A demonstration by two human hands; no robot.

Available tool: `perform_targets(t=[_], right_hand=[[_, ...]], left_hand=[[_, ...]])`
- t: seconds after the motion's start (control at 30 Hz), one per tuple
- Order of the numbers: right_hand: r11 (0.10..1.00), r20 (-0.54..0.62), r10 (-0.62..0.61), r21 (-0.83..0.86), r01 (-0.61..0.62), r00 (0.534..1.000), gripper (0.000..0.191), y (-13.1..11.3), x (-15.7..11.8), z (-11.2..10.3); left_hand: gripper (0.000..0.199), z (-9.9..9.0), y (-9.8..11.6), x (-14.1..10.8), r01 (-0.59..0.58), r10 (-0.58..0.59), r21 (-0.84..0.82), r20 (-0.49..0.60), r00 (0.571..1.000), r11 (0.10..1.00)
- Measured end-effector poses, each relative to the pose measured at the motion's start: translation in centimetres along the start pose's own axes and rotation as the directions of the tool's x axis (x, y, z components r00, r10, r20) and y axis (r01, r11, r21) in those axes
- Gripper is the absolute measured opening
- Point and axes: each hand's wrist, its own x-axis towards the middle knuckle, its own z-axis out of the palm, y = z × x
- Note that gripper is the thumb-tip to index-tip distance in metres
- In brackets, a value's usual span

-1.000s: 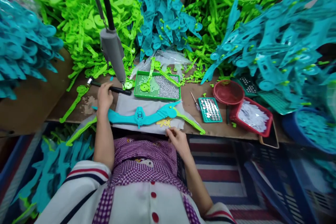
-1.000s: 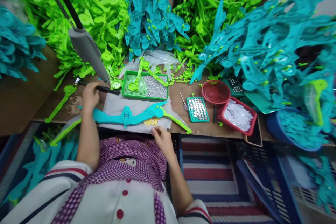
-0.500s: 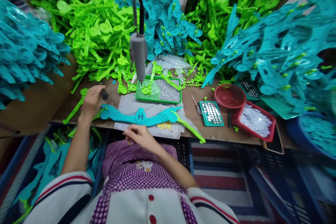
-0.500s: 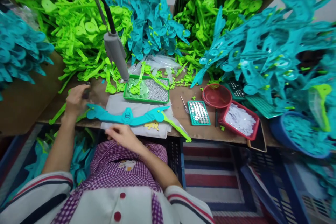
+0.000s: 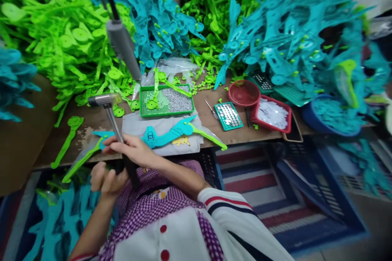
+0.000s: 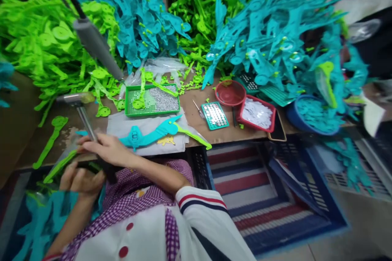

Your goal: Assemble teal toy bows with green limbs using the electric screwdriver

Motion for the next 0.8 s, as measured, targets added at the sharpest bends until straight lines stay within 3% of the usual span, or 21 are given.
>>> perform_targets(t=[0.07,0.1,0.13,0.17,0.23,0.3,0.33,0.4,0.53,0.67,0.8], right_hand=[[0.963,-0.173,-0.136,-0.254,0.089,0.975,0.036,-1.5,-3.6,-2.4],[0.918,-0.26,-0.206,-0.386,0.094,0.944,0.036,-2.0,-5.4,-4.0],[0.866,-0.355,-0.281,-0.494,0.076,0.892,0.037,-2.3,-7.2,-5.6],[0.814,-0.463,-0.376,-0.579,0.047,0.803,0.039,-2.4,-9.0,-7.3],[0.734,-0.622,-0.521,-0.676,-0.064,0.584,0.044,-1.6,-12.2,-10.5],[0.695,-0.685,-0.559,-0.694,-0.188,0.467,0.047,-0.2,-15.0,-12.6],[0.687,-0.71,-0.544,-0.683,-0.249,0.446,0.045,0.7,-16.2,-13.2],[0.654,-0.74,-0.483,-0.66,-0.369,0.468,0.04,2.4,-18.2,-13.5],[0.563,-0.724,-0.415,-0.68,-0.47,0.551,0.036,4.4,-19.4,-12.2],[0.478,-0.691,-0.503,-0.723,-0.499,0.52,0.044,4.5,-18.5,-11.8],[0.378,-0.741,-0.401,-0.669,-0.64,0.538,0.051,4.0,-18.0,-12.3]], left_hand=[[0.027,1.5,1.5,-0.2,-0.184,0.188,0.129,-0.022,0.982,0.974],[0.028,2.5,2.6,0.0,-0.317,0.328,0.225,-0.013,0.945,0.921],[0.029,3.8,3.7,0.5,-0.446,0.445,0.279,0.07,0.893,0.85],[0.033,5.3,4.8,1.2,-0.545,0.509,0.282,0.195,0.838,0.79],[0.041,8.3,6.8,3.1,-0.637,0.511,0.264,0.415,0.753,0.724],[0.048,11.0,7.9,5.0,-0.662,0.42,0.286,0.586,0.693,0.693],[0.048,12.1,8.1,5.7,-0.67,0.37,0.295,0.65,0.663,0.682],[0.046,13.4,8.0,6.4,-0.678,0.301,0.313,0.718,0.627,0.665],[0.042,14.0,7.4,6.0,-0.666,0.291,0.35,0.698,0.654,0.659],[0.041,13.9,7.8,5.7,-0.671,0.286,0.358,0.702,0.652,0.65],[0.042,14.0,7.9,5.8,-0.667,0.292,0.354,0.695,0.657,0.656]])
